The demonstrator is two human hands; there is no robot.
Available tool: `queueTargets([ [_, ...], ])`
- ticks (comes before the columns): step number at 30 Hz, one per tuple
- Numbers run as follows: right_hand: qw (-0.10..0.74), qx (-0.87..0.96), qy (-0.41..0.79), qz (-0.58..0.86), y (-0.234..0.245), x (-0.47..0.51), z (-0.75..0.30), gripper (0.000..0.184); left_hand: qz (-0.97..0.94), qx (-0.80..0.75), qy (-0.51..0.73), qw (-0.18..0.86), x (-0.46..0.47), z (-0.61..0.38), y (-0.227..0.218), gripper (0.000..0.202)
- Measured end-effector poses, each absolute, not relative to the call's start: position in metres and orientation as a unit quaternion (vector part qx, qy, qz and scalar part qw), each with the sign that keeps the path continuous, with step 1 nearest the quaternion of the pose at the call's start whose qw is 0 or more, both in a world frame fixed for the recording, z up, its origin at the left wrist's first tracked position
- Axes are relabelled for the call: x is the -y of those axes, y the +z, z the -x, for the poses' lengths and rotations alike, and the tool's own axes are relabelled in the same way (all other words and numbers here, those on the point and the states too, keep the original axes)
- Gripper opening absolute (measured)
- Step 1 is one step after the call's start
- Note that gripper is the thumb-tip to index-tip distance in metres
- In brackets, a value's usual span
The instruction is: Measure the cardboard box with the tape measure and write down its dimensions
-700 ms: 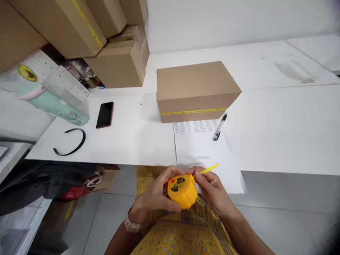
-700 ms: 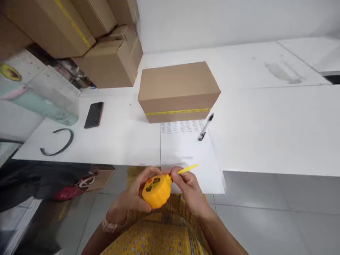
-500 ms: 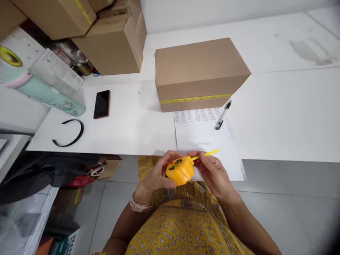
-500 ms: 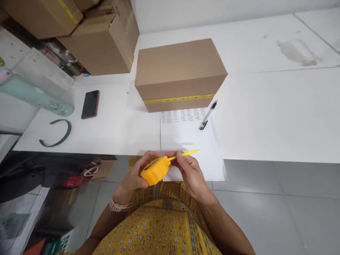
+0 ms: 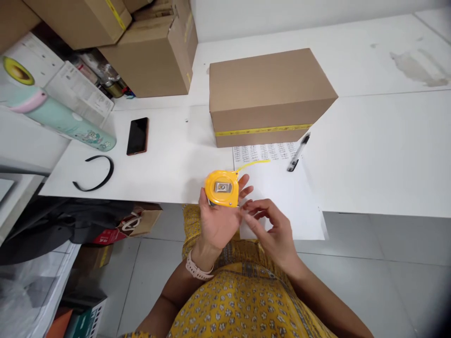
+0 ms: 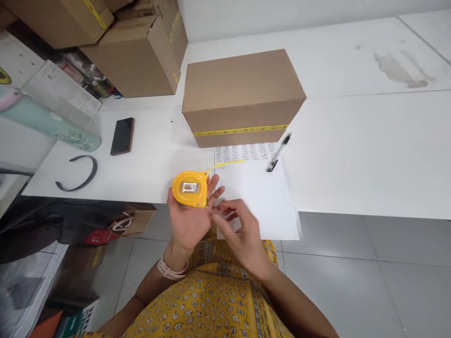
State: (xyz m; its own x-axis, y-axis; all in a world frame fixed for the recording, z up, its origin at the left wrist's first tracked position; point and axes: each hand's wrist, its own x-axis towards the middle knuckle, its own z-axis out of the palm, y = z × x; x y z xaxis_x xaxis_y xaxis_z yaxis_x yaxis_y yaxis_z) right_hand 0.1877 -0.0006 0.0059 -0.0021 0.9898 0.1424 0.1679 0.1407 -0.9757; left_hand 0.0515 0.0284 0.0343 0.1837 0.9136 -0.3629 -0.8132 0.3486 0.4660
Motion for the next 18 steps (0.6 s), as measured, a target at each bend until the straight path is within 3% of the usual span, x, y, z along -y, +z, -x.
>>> queueTargets([
  [2,0.489,0.64,0.335,0.49,0.006,-0.001,-0.178,0.02,-0.098,-0.3,0.562,0.765,-0.025,-0.055,0.036,0.065],
  [5,0.509,0.692,0.215,0.465,0.005,-0.006,-0.171,0.012,-0.112,-0.304,0.551,0.769,-0.018,-0.053,0.034,0.066],
  [7,0.519,0.711,0.197,0.431,0.007,-0.009,-0.173,0.011,-0.129,-0.319,0.549,0.762,-0.014,-0.047,0.031,0.064],
  [11,0.512,0.654,0.39,0.398,0.02,-0.013,-0.189,0.011,-0.2,-0.345,0.572,0.717,-0.012,-0.03,0.028,0.058],
  [14,0.518,0.566,0.524,0.369,0.038,-0.027,-0.205,0.021,-0.266,-0.34,0.612,0.663,-0.025,-0.02,0.04,0.065],
  [16,0.55,0.525,0.544,0.355,0.052,-0.049,-0.22,0.03,-0.301,-0.342,0.645,0.613,-0.046,-0.011,0.055,0.073],
  [18,0.597,0.49,0.517,0.369,0.068,-0.081,-0.242,0.035,-0.315,-0.354,0.682,0.557,-0.077,0.003,0.074,0.067],
])
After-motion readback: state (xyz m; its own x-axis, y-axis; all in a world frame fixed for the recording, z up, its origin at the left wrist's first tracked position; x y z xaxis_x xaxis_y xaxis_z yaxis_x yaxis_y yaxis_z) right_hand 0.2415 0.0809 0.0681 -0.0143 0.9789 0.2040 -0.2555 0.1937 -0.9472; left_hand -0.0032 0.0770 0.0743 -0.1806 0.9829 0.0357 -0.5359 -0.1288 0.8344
